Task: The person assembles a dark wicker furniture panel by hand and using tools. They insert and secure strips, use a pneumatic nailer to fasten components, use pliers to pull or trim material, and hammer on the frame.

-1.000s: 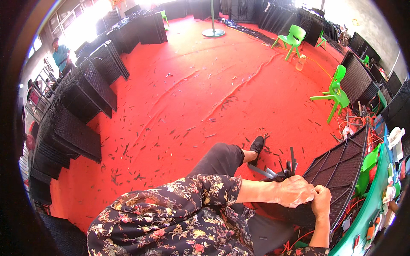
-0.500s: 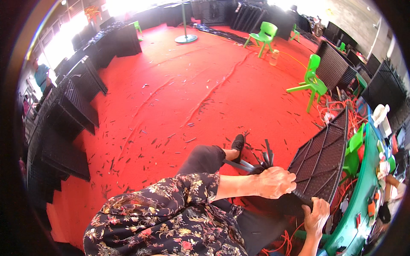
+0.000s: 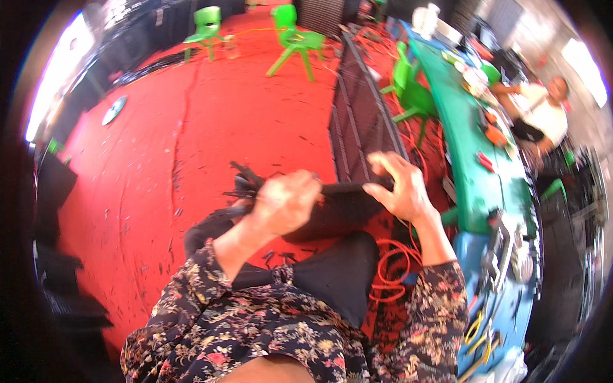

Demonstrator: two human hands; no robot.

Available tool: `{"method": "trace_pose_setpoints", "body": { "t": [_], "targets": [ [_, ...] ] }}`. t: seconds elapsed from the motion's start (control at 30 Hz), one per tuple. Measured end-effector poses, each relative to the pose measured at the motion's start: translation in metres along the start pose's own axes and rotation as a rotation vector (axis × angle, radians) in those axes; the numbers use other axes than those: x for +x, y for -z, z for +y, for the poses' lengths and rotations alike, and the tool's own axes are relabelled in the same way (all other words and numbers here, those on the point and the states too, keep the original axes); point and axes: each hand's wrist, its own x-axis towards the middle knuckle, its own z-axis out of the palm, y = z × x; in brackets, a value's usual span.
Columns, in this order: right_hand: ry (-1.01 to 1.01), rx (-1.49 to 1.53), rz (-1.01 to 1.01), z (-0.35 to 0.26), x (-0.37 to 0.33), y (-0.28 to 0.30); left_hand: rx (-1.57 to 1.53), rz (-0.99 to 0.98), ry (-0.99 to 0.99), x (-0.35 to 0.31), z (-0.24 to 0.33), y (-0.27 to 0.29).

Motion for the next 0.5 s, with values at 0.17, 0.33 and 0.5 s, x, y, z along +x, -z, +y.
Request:
{"method": "trace_pose_setpoints", "body": {
  "t": [0.17, 0.33, 0.5],
  "targets": [
    [-0.199, 1.071, -0.421, -0.09, 0.027, -0.012, -0.891, 0.267, -0.004, 0.003, -0.012, 0.002],
    [0.525, 1.045, -1.033, -0.199, 0.042, -0.055, -0.226, -0.066, 0.1, 0.0, -0.007, 0.007],
    [0.151, 0.659, -0.447, -0.091, 0.012, -0.027, -0.192, -0.02, -0.084, 0.002, -0.02, -0.012]
  ]
}}
